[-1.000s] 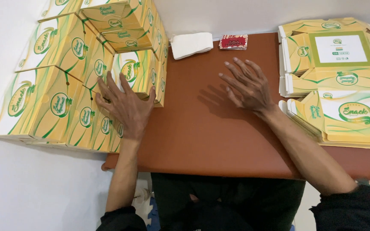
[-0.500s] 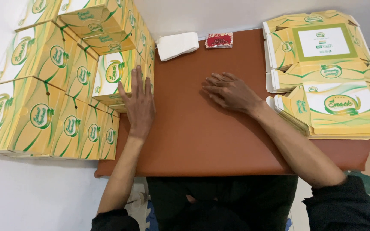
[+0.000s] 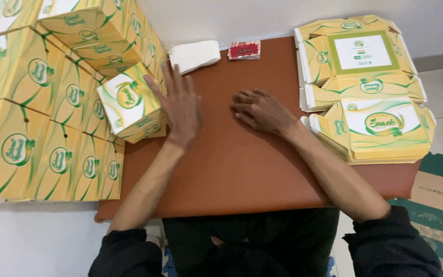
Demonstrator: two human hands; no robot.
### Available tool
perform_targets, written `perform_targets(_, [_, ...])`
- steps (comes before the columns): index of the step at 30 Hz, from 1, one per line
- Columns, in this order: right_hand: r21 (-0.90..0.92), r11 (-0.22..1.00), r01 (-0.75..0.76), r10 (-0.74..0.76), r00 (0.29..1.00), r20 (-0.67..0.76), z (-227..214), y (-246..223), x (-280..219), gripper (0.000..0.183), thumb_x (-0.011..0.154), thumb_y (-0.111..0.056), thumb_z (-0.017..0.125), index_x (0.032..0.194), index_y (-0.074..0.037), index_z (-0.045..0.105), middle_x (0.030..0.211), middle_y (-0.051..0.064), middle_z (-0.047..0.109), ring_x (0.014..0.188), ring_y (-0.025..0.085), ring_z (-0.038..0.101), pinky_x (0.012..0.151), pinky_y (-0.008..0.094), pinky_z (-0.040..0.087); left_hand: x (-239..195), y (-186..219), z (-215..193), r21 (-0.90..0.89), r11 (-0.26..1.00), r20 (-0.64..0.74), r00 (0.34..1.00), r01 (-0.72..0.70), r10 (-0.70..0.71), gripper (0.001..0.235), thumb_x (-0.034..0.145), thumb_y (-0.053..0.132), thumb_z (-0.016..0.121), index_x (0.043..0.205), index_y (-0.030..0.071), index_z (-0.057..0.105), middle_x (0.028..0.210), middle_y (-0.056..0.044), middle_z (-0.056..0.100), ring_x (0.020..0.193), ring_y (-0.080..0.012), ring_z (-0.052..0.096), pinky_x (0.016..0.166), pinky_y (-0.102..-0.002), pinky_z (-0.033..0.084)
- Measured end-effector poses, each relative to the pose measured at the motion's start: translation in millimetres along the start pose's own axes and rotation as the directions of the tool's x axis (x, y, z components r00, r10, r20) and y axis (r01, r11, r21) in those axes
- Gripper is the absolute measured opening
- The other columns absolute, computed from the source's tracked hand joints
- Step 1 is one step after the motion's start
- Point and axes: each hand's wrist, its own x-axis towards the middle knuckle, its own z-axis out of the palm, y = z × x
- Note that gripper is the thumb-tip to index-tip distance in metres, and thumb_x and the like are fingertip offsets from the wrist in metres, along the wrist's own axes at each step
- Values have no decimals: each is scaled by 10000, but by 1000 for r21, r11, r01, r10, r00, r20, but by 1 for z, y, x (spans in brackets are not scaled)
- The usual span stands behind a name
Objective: Assembling cardboard snack boxes from flat templates by folding along pre-scored lines and tucking in flaps.
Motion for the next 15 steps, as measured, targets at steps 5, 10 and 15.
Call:
perform_targets(5, [-4, 1000, -5, 5, 1000, 25, 5, 10, -2, 404, 1128, -405, 552, 1393, -166, 740, 1482, 161, 676, 1434, 354, 589, 1208, 548, 409, -11, -33, 34, 88, 996, 82, 996, 12, -19, 680, 803, 235, 930, 1445, 181, 713, 1667, -208, 515, 1654, -455, 234, 1210, -873, -118])
perform_targets(10, [-4, 1000, -18, 18, 999, 26, 0, 4, 0, 378, 1128, -394, 560, 1368, -175, 753, 1452, 148, 695, 1424, 338, 599, 1205, 535, 412, -31, -68, 32, 104, 991, 114, 991, -80, 68, 584, 960, 284, 788, 1512, 142, 663, 1604, -167, 595, 1650, -374, 326, 1272, -803, -143])
perform_targets(15, [-32, 999, 0, -1, 1000, -29, -1, 0, 3, 353, 1120, -391, 582, 1299, -165, 787, 1378, 143, 738, 1383, 329, 635, 1161, 528, 459, -11, -31, -16, -115, 988, 58, 992, -102, 110, 503, 1045, 309, 732, 1508, 122, 671, 1600, -191, 603, 1583, -386, 434, 1246, -823, -26])
